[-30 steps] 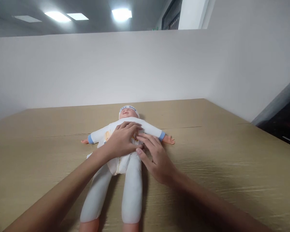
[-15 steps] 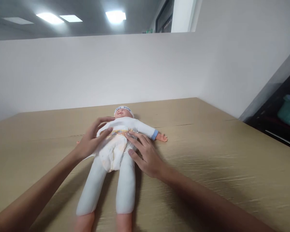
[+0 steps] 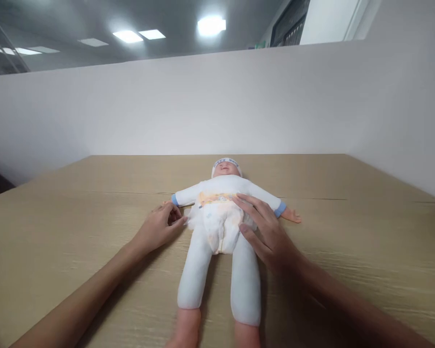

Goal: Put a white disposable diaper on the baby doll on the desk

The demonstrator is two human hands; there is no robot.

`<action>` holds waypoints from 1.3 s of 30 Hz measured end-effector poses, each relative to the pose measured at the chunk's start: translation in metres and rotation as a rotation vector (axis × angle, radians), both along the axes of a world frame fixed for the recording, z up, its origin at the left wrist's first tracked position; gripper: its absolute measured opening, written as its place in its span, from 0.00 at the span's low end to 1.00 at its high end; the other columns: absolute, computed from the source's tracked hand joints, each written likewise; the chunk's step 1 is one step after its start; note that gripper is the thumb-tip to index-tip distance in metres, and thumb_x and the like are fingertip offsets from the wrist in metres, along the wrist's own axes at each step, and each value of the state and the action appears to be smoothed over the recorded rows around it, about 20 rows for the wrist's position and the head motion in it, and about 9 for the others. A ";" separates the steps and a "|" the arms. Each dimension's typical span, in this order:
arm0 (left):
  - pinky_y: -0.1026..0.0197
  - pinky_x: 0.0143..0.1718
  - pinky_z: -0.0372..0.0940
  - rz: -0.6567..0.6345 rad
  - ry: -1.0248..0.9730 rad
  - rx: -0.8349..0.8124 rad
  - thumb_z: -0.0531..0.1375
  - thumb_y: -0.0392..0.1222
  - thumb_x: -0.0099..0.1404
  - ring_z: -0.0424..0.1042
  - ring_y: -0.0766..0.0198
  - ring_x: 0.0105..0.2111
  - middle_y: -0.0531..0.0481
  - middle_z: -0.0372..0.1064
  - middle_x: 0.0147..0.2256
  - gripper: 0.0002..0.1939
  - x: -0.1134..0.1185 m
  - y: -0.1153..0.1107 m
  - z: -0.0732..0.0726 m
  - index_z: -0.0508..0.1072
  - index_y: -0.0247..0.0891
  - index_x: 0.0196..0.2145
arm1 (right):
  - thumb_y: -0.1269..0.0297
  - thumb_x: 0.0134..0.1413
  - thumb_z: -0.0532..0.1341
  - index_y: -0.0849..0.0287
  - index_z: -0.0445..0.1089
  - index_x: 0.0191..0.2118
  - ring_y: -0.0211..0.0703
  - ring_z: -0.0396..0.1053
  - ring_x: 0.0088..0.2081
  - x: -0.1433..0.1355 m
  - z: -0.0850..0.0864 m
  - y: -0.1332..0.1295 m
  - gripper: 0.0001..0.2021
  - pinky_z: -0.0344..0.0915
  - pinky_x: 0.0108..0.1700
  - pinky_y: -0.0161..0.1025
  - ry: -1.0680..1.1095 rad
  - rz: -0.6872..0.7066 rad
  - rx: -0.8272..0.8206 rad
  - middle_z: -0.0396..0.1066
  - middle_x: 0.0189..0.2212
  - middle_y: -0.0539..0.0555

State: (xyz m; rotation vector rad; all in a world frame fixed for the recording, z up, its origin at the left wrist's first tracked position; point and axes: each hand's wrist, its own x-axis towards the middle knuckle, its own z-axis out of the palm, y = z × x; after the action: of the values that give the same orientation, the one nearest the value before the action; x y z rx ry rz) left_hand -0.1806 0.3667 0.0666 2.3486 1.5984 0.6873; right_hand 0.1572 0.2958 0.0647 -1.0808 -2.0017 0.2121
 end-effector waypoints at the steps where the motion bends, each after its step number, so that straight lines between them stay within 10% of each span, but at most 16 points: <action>1: 0.50 0.43 0.63 0.006 0.030 -0.010 0.60 0.57 0.72 0.73 0.48 0.42 0.45 0.76 0.39 0.16 0.000 -0.001 0.001 0.68 0.42 0.38 | 0.54 0.77 0.54 0.41 0.60 0.75 0.58 0.57 0.75 -0.005 0.008 0.004 0.26 0.55 0.76 0.60 -0.022 0.004 -0.010 0.60 0.75 0.53; 12: 0.58 0.31 0.53 0.075 -0.363 -0.318 0.62 0.63 0.67 0.64 0.58 0.28 0.53 0.65 0.26 0.23 -0.004 0.000 0.008 0.65 0.42 0.27 | 0.49 0.57 0.73 0.53 0.77 0.59 0.64 0.73 0.60 -0.064 0.074 0.093 0.27 0.68 0.62 0.60 -0.267 0.063 -0.232 0.77 0.56 0.61; 20: 0.59 0.30 0.54 0.009 -0.786 -0.336 0.63 0.64 0.65 0.56 0.62 0.28 0.52 0.58 0.24 0.27 0.010 0.007 0.009 0.62 0.42 0.21 | 0.64 0.70 0.58 0.46 0.82 0.50 0.53 0.75 0.55 -0.066 0.086 0.081 0.15 0.66 0.64 0.56 -0.402 0.505 -0.111 0.82 0.51 0.51; 26: 0.56 0.33 0.56 -0.042 -0.831 -0.321 0.61 0.61 0.65 0.57 0.61 0.28 0.53 0.56 0.24 0.26 0.029 0.018 0.019 0.59 0.42 0.21 | 0.66 0.67 0.59 0.46 0.83 0.41 0.51 0.75 0.48 -0.073 0.081 0.092 0.13 0.56 0.71 0.61 -0.533 0.530 -0.108 0.84 0.43 0.49; 31: 0.57 0.34 0.54 -0.092 -0.809 -0.340 0.62 0.60 0.65 0.57 0.63 0.28 0.55 0.56 0.23 0.26 0.048 0.019 0.035 0.60 0.41 0.21 | 0.63 0.66 0.62 0.48 0.80 0.37 0.52 0.73 0.50 -0.080 0.078 0.089 0.08 0.53 0.72 0.61 -0.525 0.444 -0.051 0.81 0.39 0.50; 35: 0.58 0.33 0.52 -0.109 -0.812 -0.349 0.62 0.60 0.66 0.56 0.64 0.27 0.56 0.57 0.24 0.25 0.059 0.020 0.041 0.61 0.40 0.22 | 0.50 0.59 0.71 0.53 0.74 0.45 0.61 0.69 0.55 -0.079 0.068 0.071 0.15 0.64 0.60 0.59 -0.359 0.061 0.099 0.75 0.50 0.60; 39: 0.59 0.31 0.51 -0.174 -0.797 -0.380 0.63 0.59 0.66 0.56 0.65 0.27 0.56 0.58 0.24 0.24 0.074 0.018 0.046 0.63 0.40 0.23 | 0.50 0.56 0.71 0.50 0.60 0.34 0.53 0.67 0.39 -0.081 0.056 0.058 0.19 0.63 0.42 0.48 -0.206 -0.189 0.004 0.70 0.35 0.53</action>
State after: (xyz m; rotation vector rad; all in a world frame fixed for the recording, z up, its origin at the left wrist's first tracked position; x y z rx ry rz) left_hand -0.1069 0.3847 0.1130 1.6022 1.0349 1.0009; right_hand 0.0760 0.3539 0.1212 -1.3257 -2.0616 -0.0030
